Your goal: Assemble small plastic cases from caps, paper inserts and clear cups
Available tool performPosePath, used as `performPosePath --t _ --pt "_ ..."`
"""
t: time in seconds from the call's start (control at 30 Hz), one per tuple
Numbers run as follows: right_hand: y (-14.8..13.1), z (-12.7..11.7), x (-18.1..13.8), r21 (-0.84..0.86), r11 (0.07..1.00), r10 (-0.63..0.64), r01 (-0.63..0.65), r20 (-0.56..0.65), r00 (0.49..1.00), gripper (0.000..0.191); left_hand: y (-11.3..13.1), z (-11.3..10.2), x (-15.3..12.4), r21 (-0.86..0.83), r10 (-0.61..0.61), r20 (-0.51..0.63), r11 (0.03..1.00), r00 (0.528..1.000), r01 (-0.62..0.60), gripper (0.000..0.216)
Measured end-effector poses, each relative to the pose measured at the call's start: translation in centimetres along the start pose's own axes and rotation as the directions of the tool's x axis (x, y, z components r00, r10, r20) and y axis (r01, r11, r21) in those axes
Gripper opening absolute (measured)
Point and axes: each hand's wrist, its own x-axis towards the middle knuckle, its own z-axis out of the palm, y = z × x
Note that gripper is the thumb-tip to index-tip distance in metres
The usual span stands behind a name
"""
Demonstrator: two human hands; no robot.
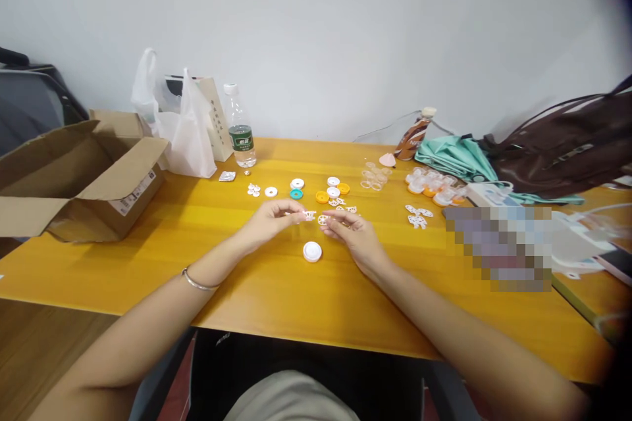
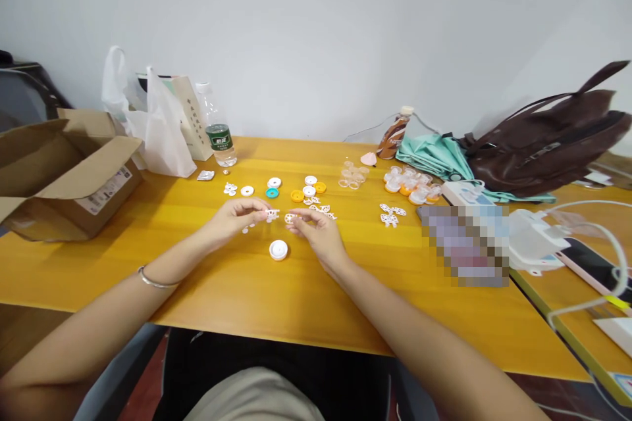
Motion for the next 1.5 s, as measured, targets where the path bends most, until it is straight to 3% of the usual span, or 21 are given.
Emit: performPosePath --t 0.1,0.33,0.4,0.5,0.57,0.67,0.97,1.23,1.5 --pt "0.2 0.3 -0.2 0.041 0.998 0.051 -0.053 0.058 0.997 0.020 0.0 0.1 0.0 -0.055 -0.028 0.060 0.998 0.998 0.032 0.018" --pt "-0.1 0.3 -0.5 0.109 0.987 0.106 -0.118 0.109 0.988 0.016 -1.2 1.5 -0.1 0.000 -0.092 0.041 0.996 0.995 0.092 0.020" --pt "-0.1 0.1 -0.5 0.116 0.985 0.119 -0.130 0.094 0.988 0.016 -1.2 1.9 -0.3 0.063 -0.021 0.007 0.998 1.000 0.021 0.020" --pt "0.0 0.0 -0.6 0.123 0.983 0.127 -0.137 0.085 0.988 0.016 -0.6 2.2 -0.8 0.252 0.191 -0.014 0.951 0.981 -0.181 0.020" --pt "0.0 0.1 -0.6 0.124 0.984 0.119 -0.129 0.083 0.989 0.017 0.0 2.2 -1.2 0.377 0.320 0.048 0.872 0.946 -0.314 0.021" --pt "0.0 0.1 -0.7 0.131 0.983 0.117 -0.128 0.086 0.989 0.017 0.7 2.1 -1.6 0.503 0.387 0.152 0.762 0.909 -0.408 0.023" --pt "-0.4 0.1 -0.8 0.144 0.980 0.110 -0.139 0.190 0.976 0.023 0.6 1.5 -1.3 0.564 0.501 0.215 0.637 0.838 -0.525 0.027" --pt "-0.7 -0.3 -0.8 0.088 0.989 0.098 -0.118 0.203 0.974 0.022 0.8 1.7 -1.5 0.522 0.483 0.183 0.691 0.856 -0.501 0.027" --pt "-0.8 -0.3 -0.7 0.028 0.998 0.055 -0.060 0.167 0.984 0.023 0.5 1.4 -1.4 0.570 0.524 0.244 0.604 0.816 -0.558 0.026"
